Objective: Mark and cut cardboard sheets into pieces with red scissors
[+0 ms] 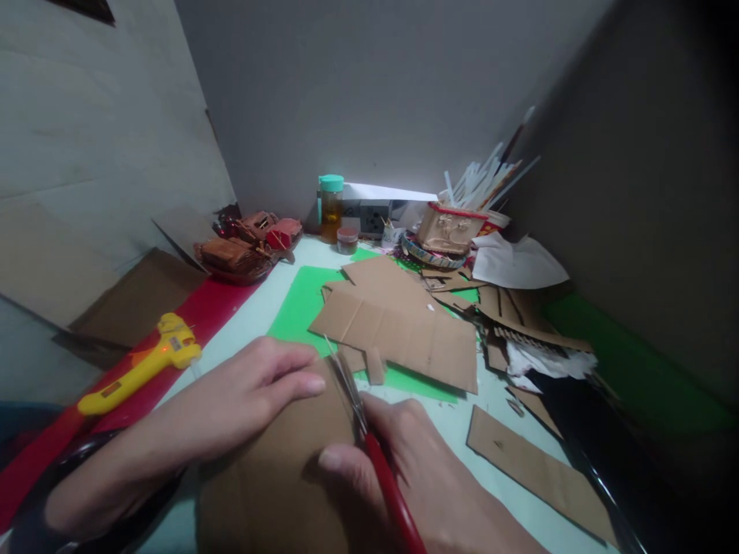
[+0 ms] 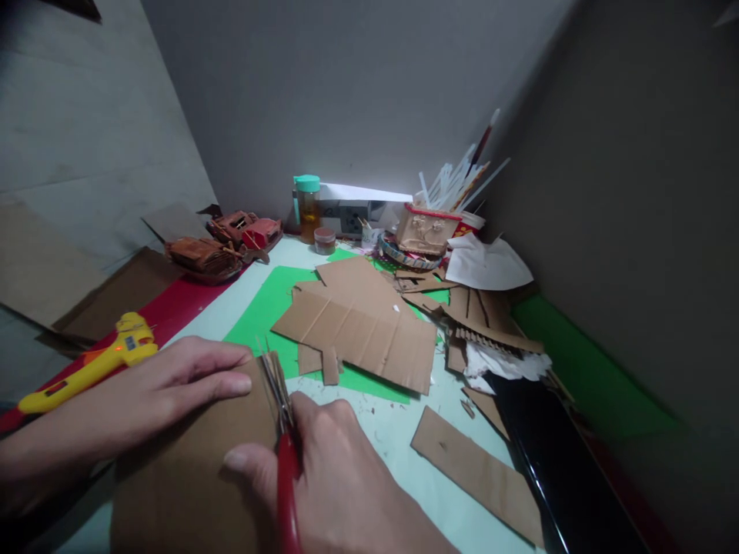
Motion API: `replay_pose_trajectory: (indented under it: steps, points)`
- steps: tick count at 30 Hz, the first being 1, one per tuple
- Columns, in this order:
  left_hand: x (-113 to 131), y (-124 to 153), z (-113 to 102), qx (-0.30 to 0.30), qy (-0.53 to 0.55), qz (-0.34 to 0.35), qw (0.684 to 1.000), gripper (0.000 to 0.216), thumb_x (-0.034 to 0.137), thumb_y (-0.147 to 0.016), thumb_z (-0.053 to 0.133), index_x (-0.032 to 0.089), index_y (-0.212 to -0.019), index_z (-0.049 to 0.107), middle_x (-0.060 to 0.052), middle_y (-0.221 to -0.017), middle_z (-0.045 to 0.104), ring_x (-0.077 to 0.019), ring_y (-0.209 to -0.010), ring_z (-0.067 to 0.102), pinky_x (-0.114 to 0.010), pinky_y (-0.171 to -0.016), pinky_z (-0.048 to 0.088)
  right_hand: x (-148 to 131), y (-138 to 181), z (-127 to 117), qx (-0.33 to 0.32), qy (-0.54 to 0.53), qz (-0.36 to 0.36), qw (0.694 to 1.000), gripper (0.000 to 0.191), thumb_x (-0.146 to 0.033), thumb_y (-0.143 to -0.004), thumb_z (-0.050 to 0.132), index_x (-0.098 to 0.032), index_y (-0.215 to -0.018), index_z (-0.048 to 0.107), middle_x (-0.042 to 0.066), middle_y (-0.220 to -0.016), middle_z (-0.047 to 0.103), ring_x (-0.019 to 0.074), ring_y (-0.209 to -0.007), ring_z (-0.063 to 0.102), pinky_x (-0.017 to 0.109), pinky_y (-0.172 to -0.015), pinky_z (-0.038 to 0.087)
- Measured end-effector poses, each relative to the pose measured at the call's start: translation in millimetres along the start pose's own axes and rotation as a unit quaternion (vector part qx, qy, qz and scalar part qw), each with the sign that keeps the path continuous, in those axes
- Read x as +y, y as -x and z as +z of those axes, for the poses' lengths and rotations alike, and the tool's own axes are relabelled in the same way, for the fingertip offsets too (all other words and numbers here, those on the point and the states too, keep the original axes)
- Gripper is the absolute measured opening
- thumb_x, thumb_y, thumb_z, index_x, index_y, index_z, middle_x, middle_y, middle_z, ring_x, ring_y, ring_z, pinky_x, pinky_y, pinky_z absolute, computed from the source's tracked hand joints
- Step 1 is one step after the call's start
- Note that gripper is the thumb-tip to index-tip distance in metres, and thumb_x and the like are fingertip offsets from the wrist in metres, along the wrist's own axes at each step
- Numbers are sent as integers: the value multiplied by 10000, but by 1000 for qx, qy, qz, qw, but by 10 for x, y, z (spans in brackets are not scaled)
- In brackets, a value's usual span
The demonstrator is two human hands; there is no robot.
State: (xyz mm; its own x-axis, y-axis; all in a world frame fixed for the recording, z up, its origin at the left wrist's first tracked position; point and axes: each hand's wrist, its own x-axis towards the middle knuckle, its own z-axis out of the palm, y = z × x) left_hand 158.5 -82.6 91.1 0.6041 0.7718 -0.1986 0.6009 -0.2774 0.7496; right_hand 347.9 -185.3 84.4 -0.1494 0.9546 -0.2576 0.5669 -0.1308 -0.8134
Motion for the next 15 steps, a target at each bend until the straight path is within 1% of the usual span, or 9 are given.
replay_pose_trajectory:
  steps: [2, 5, 7, 11, 13, 15]
  points:
    - [51, 9, -6, -9, -9, 9, 1000, 332, 525, -898, 510, 257, -751, 641, 48, -758, 664, -204, -806, 605, -271, -661, 391, 26, -11, 23, 0, -4, 5, 1000, 418, -580, -925, 570, -171, -974, 643, 31, -788, 592, 171, -686, 574, 236, -565, 394]
    - [90, 11, -24, 8, -4, 24, 1000, 346, 510, -885, 511, 248, -665, 563, 50, -698, 626, -196, -764, 586, -277, -660, 380, 89, -52, 86, 9, -10, 15, 1000, 419, -581, -938, 542, -173, -906, 631, 15, -718, 554, 154, -616, 528, 232, -527, 373]
    - [70, 5, -33, 12, 10, 19, 1000, 335, 501, -877, 532, 248, -658, 542, 57, -689, 611, -188, -751, 579, -275, -658, 378, 124, -75, 113, 13, -13, 12, 1000, 421, -584, -949, 519, -182, -901, 633, 21, -735, 561, 158, -628, 533, 234, -535, 376]
    - [-6, -14, -23, -18, 29, 11, 999, 294, 456, -904, 529, 251, -695, 555, 71, -715, 595, -167, -738, 566, -263, -656, 384, 145, -80, 96, 10, -1, 6, 1000, 473, -635, -934, 511, -183, -900, 645, 33, -766, 577, 169, -656, 552, 242, -543, 372]
    - [-24, -15, -2, -22, 24, 13, 999, 316, 478, -906, 518, 249, -692, 550, 64, -707, 586, -172, -721, 555, -274, -638, 379, 129, -65, 66, 6, 0, 3, 1000, 506, -673, -898, 544, -183, -968, 654, 41, -800, 596, 180, -680, 572, 244, -545, 373]
    - [-28, -7, 23, -16, 21, 18, 999, 351, 519, -899, 510, 247, -678, 535, 57, -695, 585, -179, -708, 550, -288, -629, 369, 105, -47, 40, 0, -9, -2, 1000, 550, -695, -871, 569, -195, -1087, 642, 50, -856, 619, 193, -713, 595, 244, -549, 378]
